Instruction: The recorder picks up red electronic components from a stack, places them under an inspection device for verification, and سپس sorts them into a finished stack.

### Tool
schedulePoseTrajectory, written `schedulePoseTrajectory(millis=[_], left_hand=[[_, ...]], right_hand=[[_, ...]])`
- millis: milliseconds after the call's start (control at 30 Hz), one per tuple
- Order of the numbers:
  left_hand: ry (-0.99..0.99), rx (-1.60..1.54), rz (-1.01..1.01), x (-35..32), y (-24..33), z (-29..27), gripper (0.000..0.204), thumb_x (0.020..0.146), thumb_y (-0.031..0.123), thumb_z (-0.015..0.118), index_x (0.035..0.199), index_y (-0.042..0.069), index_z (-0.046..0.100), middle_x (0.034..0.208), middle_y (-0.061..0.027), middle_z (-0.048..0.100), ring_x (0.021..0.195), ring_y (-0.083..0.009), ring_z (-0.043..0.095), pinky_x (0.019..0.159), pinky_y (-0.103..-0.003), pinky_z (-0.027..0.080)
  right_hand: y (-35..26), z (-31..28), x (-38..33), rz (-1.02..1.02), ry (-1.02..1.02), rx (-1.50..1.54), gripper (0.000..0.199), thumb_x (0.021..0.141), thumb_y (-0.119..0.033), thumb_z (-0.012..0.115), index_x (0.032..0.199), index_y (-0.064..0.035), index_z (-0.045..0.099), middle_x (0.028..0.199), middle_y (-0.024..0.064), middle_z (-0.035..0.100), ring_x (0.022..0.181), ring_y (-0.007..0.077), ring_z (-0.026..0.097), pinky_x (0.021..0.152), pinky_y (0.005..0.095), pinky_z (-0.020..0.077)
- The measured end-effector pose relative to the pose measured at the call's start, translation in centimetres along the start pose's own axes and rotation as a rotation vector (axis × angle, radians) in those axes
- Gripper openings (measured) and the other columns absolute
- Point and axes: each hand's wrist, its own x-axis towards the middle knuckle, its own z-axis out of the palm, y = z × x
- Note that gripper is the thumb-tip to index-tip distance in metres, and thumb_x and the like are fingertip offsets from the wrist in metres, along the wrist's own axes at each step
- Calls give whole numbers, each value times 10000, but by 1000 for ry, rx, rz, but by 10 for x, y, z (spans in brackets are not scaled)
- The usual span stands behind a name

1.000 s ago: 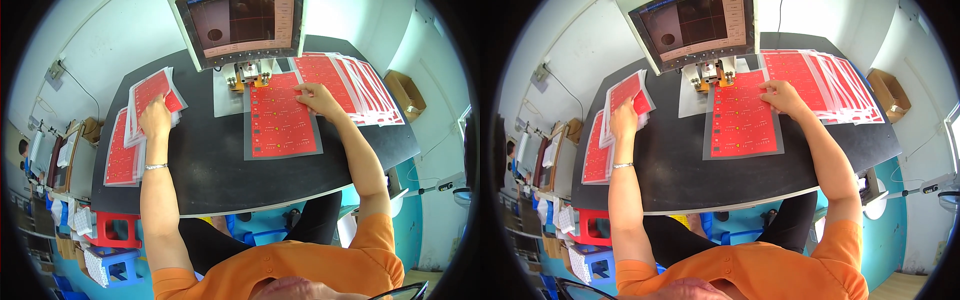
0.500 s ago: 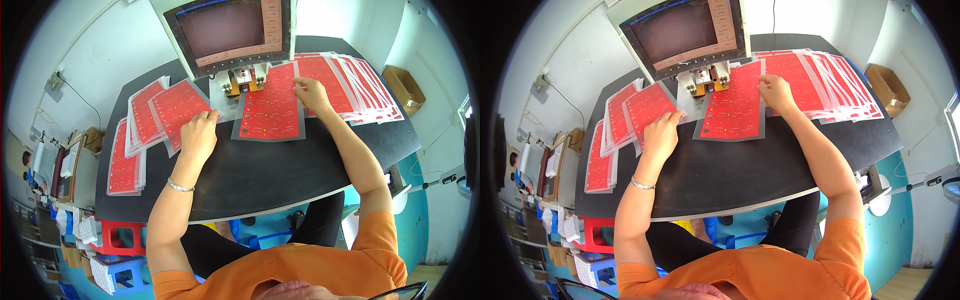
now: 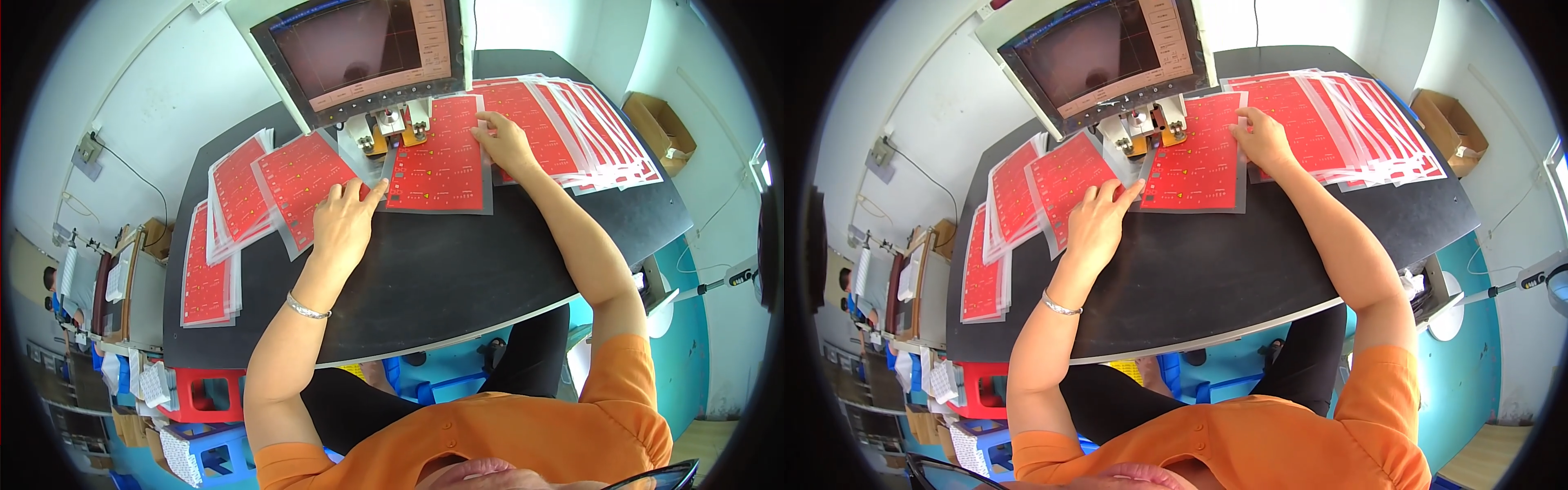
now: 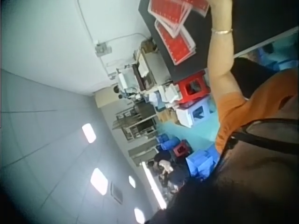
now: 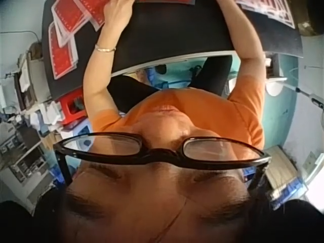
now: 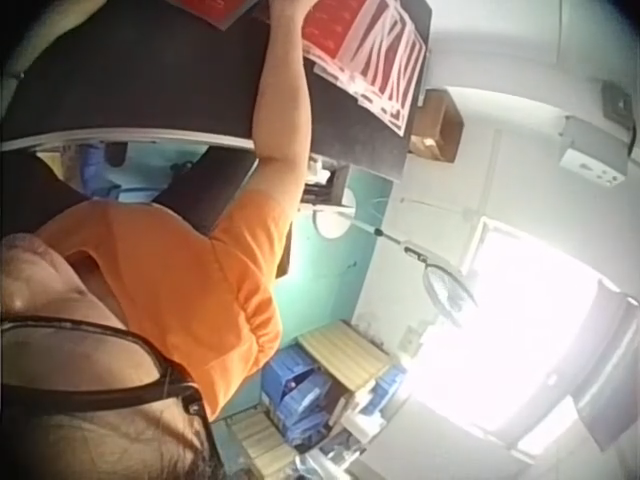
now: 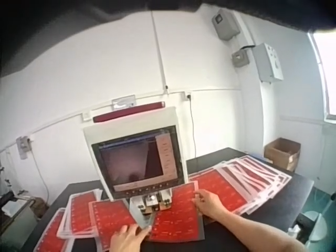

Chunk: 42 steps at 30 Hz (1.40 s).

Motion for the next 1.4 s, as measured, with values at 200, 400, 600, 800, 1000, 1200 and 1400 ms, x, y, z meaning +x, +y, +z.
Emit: schedulePoseTrajectory(millis=[200,400,600,800,1000,1200,1400], left_hand=[[28,2,4,0,-3,0,530,830,20,620,1311,239,654,1048,-75,627,912,-233,601,730,-364,573],[-13,-42,-28,2,-7,-4,537,828,14,617,1350,143,608,1064,-93,627,932,-252,609,752,-356,572],[72,-113,-71,-3,-16,5,443,811,-3,611,1255,-3,619,1132,-108,645,1018,-271,629,791,-358,570],[10,-117,-49,-2,-9,-2,365,806,10,616,1167,-6,669,1125,-96,670,1017,-263,632,827,-361,562],[35,-133,-41,-1,-7,-1,347,819,39,626,1159,-3,679,1157,-87,668,1022,-249,632,830,-354,559],[36,-133,-50,-2,-6,2,340,871,73,642,1207,31,650,1216,-98,640,1119,-283,615,874,-394,559],[25,-181,-75,-5,-8,3,357,907,103,630,1255,25,608,1232,-142,627,1151,-306,613,908,-414,548]], right_hand=[[-30,-13,-17,92,-155,62,403,915,-229,686,1264,-35,633,1002,171,696,787,221,708,608,325,572],[-51,-30,-27,193,-353,227,316,906,-120,687,1199,-2,670,685,30,603,546,68,566,473,224,453],[-51,-31,-28,230,-444,211,310,899,-87,666,1196,3,677,680,30,610,525,59,554,468,202,439],[-30,-7,-19,76,-178,124,351,857,-94,671,1192,16,668,813,106,672,515,149,625,559,282,537],[-7,7,-10,-78,-38,36,321,876,-111,662,1170,18,670,807,91,641,511,134,626,541,283,533],[-7,8,-10,-88,-40,41,330,885,-129,666,1184,11,661,853,105,635,494,152,617,551,295,532],[-14,4,-11,-39,-68,61,363,895,-173,676,1200,20,641,919,128,627,511,168,625,573,312,535]])
